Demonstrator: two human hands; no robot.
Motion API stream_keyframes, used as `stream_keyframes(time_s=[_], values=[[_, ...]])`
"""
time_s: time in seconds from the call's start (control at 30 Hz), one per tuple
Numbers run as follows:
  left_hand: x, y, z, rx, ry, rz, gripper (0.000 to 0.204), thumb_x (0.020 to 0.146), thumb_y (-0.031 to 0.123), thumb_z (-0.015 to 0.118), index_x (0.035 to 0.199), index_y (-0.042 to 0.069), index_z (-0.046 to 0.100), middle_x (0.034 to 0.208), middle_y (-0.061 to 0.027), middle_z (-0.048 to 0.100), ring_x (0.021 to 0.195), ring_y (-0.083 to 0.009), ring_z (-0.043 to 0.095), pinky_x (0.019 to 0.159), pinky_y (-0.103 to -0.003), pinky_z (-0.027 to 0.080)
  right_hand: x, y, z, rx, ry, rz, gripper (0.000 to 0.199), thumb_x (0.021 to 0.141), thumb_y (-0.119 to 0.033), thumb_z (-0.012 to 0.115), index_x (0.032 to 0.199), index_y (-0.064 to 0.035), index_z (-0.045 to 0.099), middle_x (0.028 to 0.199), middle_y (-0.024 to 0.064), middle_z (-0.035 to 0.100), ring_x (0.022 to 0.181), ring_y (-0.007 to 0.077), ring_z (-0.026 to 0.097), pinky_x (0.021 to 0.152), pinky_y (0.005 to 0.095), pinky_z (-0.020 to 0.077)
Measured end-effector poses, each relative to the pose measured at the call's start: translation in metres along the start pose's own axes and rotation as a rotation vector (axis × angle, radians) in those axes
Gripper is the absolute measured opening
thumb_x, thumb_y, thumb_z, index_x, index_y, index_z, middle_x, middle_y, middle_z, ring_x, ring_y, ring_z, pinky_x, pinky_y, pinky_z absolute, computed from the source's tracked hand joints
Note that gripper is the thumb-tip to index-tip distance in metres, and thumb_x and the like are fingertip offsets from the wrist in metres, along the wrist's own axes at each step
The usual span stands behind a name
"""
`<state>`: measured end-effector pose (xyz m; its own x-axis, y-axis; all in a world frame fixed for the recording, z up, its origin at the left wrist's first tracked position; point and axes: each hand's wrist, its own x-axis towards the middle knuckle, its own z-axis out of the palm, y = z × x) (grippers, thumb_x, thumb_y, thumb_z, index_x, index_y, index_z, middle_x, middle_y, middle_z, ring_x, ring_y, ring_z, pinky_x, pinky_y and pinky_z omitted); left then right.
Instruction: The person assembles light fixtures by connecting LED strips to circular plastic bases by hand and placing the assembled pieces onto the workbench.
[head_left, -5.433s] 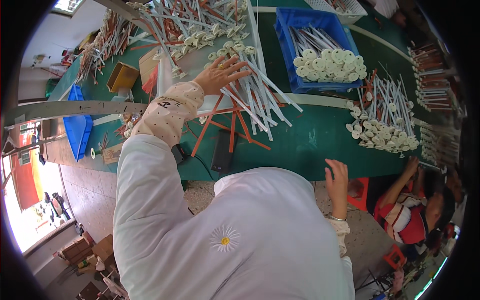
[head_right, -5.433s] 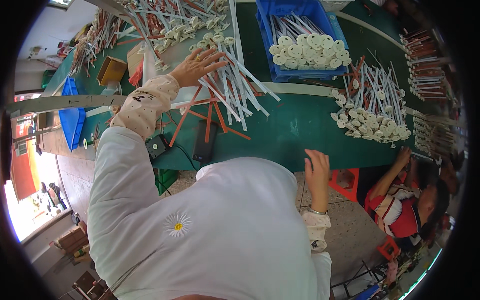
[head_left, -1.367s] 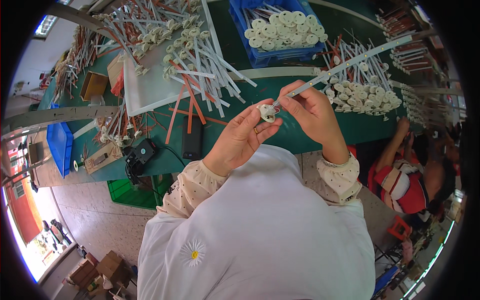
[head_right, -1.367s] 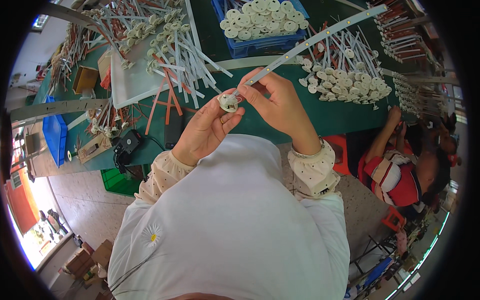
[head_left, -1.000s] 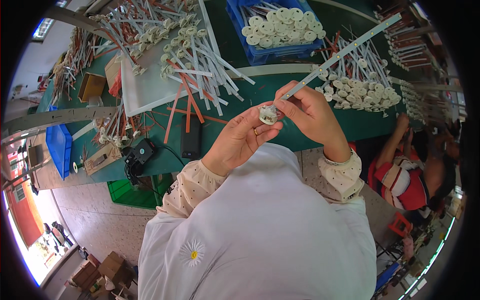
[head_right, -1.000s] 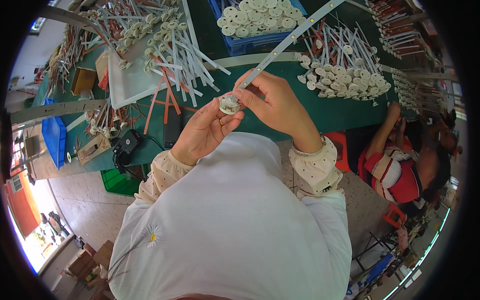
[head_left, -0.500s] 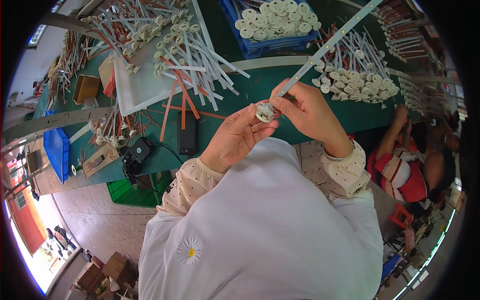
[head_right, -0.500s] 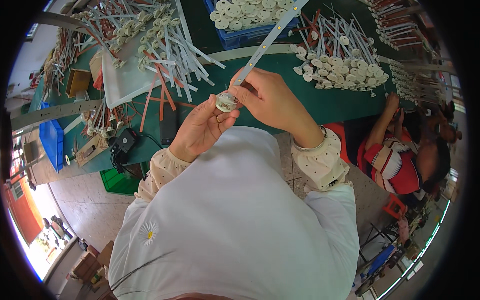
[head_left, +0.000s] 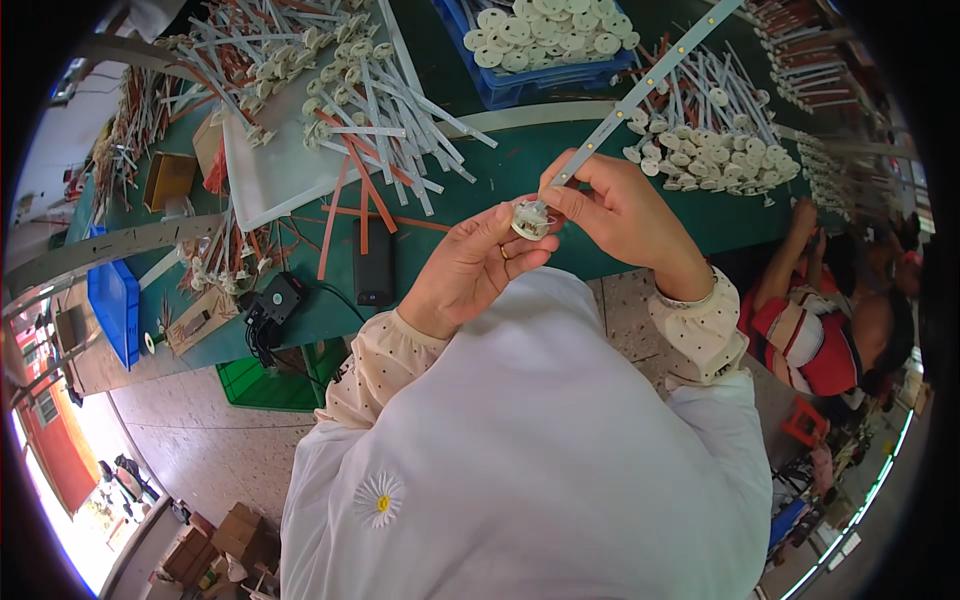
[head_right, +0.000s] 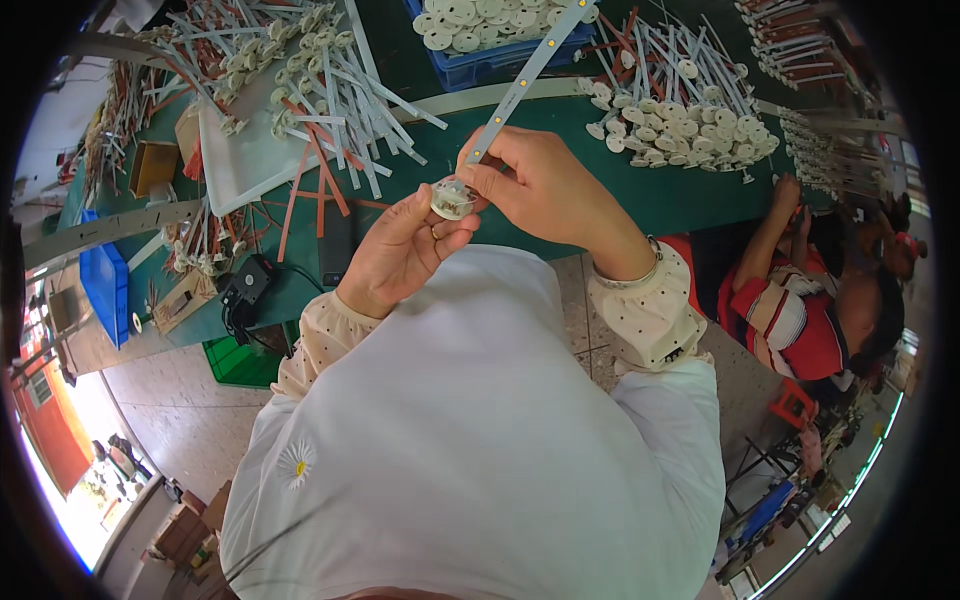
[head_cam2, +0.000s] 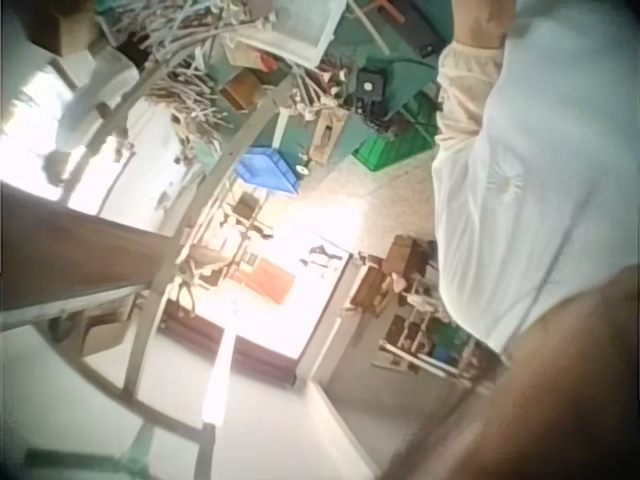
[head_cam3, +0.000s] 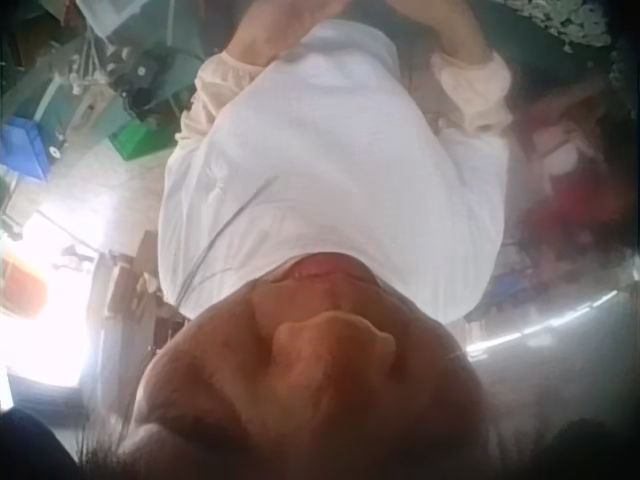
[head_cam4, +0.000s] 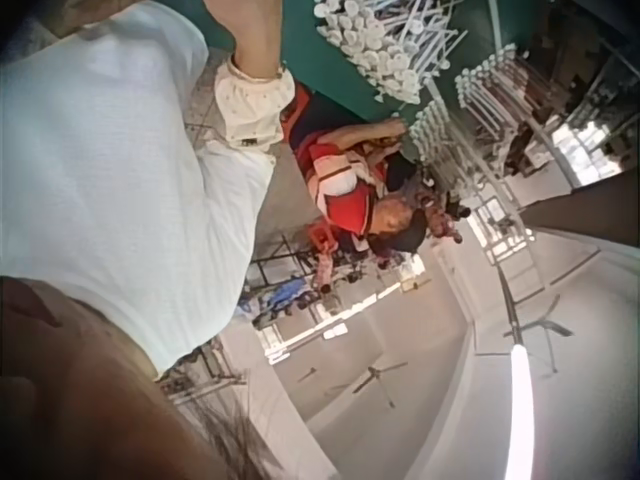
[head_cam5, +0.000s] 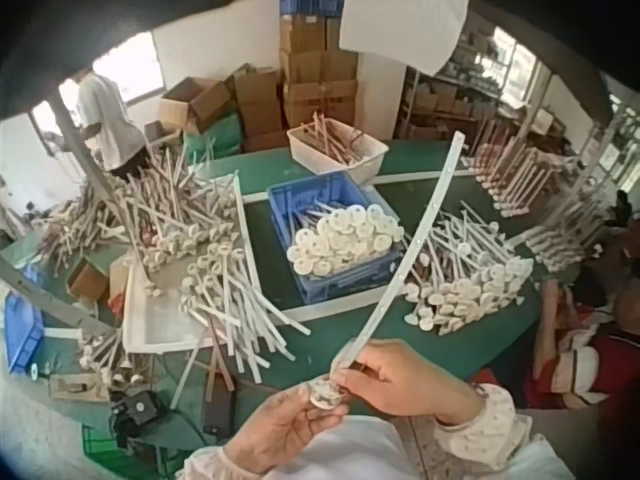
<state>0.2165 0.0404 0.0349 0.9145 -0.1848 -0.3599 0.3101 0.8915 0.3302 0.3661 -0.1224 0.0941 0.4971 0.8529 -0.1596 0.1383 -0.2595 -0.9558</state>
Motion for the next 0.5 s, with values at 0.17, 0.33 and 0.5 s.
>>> stream_keyframes(time_s=[0.17,0.33,0.5], values=[[0.001,-0.001,-0.002,0.031,-0.035,-0.005,0.051,0.108,0.031,0.054,0.145,-0.003,0.049,0.133,-0.017,0.064,0.113,-0.0246,0.069,0.1,-0.035,0.058,-0.001,0.002,-0.002,0.07,-0.027,0.035,0.009,0.101,-0.007,0.061,0.101,0.0019,0.063,0.087,0.0053,0.066,0.078,0.0105,0.062,0.07,0.0262,0.0532],[0.004,-0.001,-0.003,0.026,-0.031,0.011,0.049,0.107,0.027,0.056,0.144,-0.003,0.05,0.132,-0.0166,0.064,0.113,-0.0264,0.069,0.099,-0.036,0.058,-0.006,-0.008,-0.002,-0.127,0.001,-0.003,0.008,0.101,-0.006,0.061,0.101,0.0017,0.063,0.088,0.0043,0.065,0.078,0.0108,0.06,0.07,0.0261,0.0515],[0.005,0.001,-0.005,0.073,-0.049,0.012,0.048,0.107,0.027,0.055,0.144,-0.004,0.05,0.131,-0.0165,0.065,0.113,-0.0266,0.069,0.099,-0.035,0.058,-0.005,0.0,-0.005,-0.069,-0.031,-0.082,0.008,0.1,-0.006,0.062,0.102,0.002,0.063,0.094,0.0033,0.064,0.081,0.0095,0.059,0.068,0.0245,0.0486]])
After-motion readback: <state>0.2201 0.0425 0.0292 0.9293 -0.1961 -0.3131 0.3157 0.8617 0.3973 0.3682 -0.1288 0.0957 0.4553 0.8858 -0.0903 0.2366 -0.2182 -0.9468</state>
